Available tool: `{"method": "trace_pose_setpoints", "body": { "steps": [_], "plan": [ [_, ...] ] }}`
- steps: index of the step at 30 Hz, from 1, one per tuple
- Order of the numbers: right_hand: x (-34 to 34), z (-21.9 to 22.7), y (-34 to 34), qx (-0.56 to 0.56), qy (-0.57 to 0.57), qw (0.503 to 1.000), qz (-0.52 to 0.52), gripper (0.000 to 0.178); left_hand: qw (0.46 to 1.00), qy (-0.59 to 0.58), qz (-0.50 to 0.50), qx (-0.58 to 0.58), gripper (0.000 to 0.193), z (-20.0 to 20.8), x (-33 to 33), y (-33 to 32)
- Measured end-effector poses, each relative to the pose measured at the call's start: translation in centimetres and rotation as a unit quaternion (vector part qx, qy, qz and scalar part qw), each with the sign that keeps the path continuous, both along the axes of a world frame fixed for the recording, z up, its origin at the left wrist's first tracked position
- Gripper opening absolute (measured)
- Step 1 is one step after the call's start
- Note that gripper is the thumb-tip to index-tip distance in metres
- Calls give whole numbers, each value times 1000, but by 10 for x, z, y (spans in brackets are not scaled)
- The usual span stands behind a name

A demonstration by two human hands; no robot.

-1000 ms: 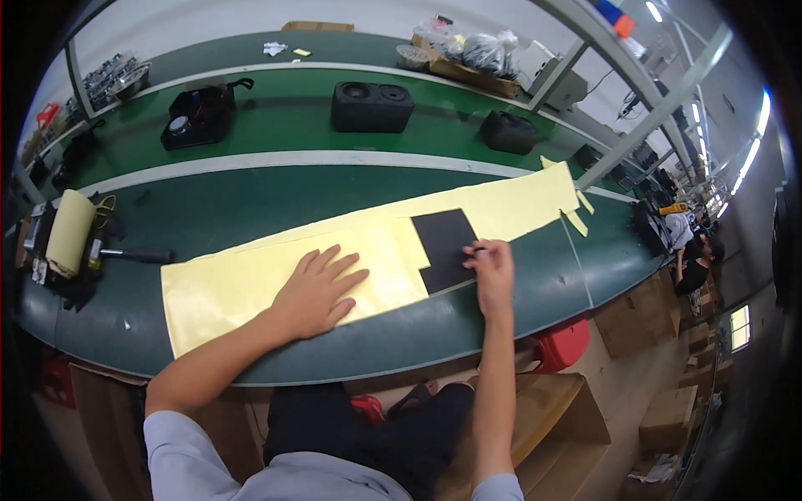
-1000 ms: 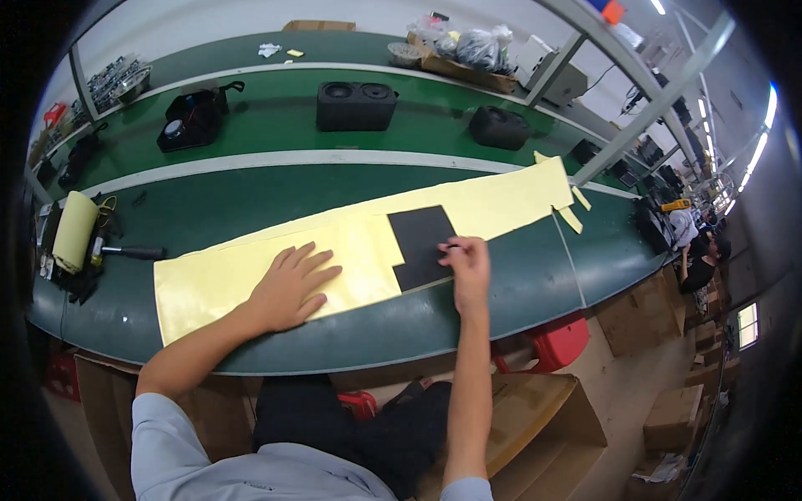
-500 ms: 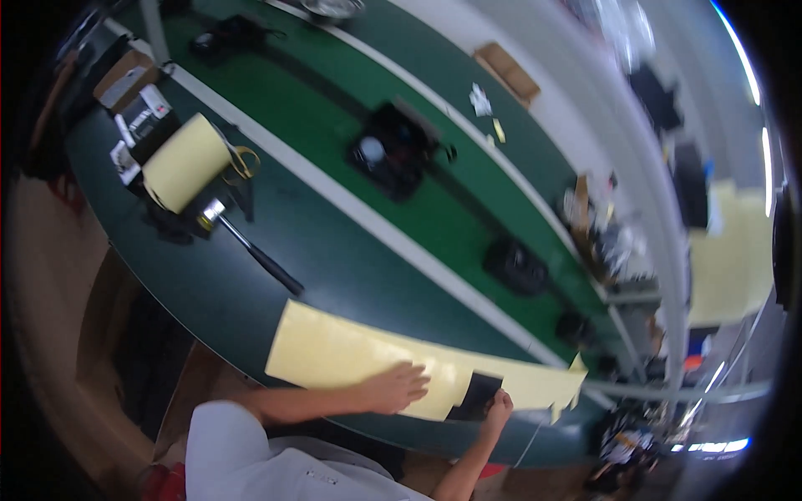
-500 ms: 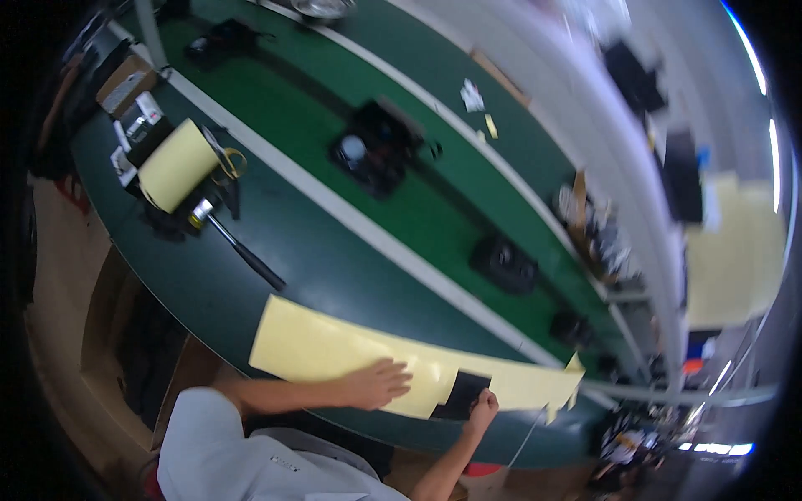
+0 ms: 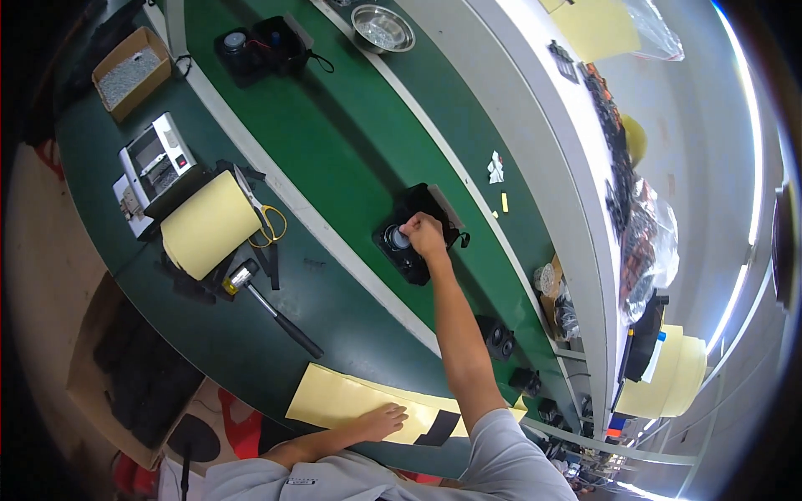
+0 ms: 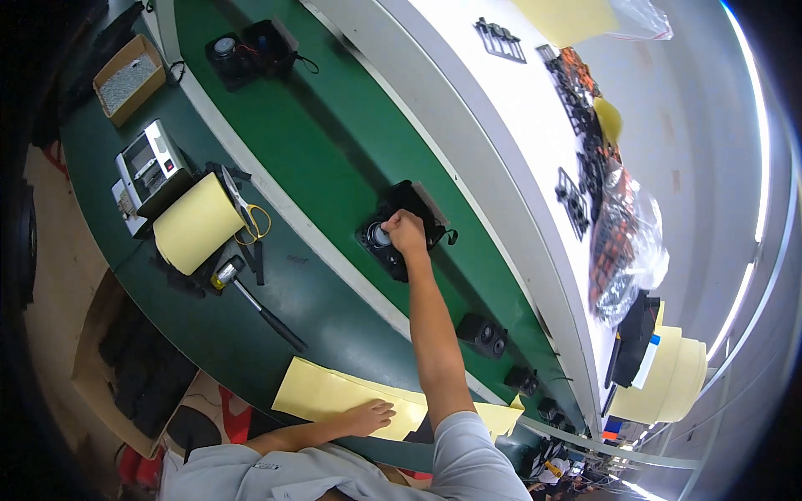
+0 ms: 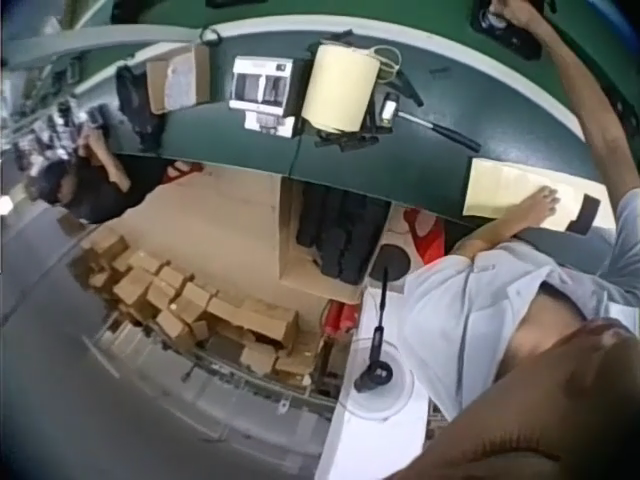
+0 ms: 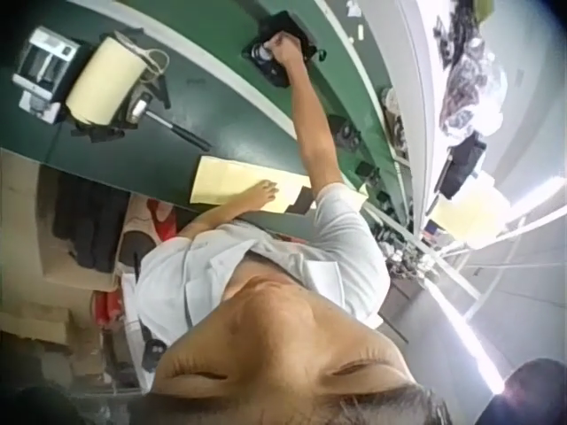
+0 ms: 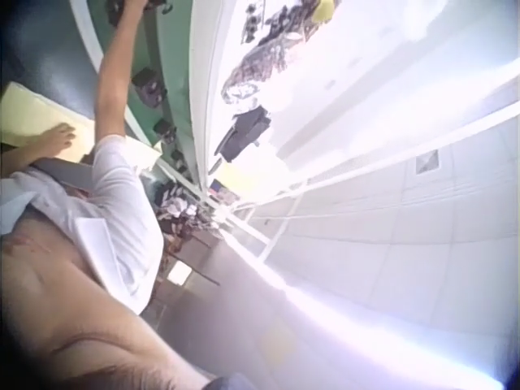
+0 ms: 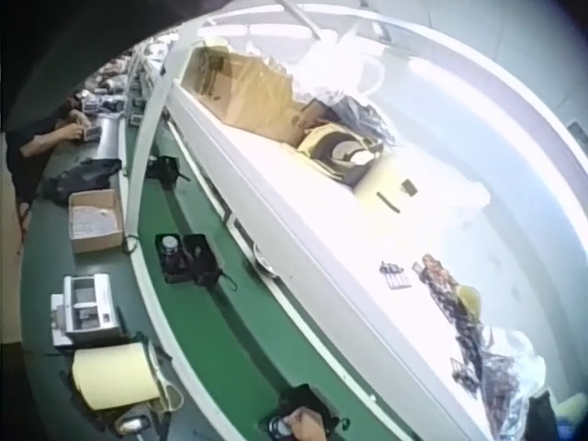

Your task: Assembling and inspecting electronic components on a workshop production line.

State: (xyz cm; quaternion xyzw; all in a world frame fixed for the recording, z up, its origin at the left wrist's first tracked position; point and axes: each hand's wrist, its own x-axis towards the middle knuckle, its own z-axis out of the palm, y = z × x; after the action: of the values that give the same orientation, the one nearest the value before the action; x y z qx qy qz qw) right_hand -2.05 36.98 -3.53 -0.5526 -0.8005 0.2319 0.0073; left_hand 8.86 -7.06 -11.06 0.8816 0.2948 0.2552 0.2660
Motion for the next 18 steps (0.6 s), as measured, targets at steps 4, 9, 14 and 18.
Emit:
{"method": "trace_pose_setpoints", "body": {
  "steps": [4, 9, 14, 18],
  "plan": [
    [-10, 1, -12, 63, -105, 992, -9, 26, 999, 22, -19, -35, 29, -2, -7, 7],
    [25, -19, -14, 67, 16, 996, -51, 23, 998, 20, -44, -40, 29, 3, 0, 16],
    [31, -31, -35, -216, 330, 893, -218, 23, 994, 61, -33, -79, 30, 5, -5, 12],
    [55, -72, -22, -58, 164, 979, -106, 26, 992, 71, -59, -91, 31, 9, -6, 17]
  ]
}}
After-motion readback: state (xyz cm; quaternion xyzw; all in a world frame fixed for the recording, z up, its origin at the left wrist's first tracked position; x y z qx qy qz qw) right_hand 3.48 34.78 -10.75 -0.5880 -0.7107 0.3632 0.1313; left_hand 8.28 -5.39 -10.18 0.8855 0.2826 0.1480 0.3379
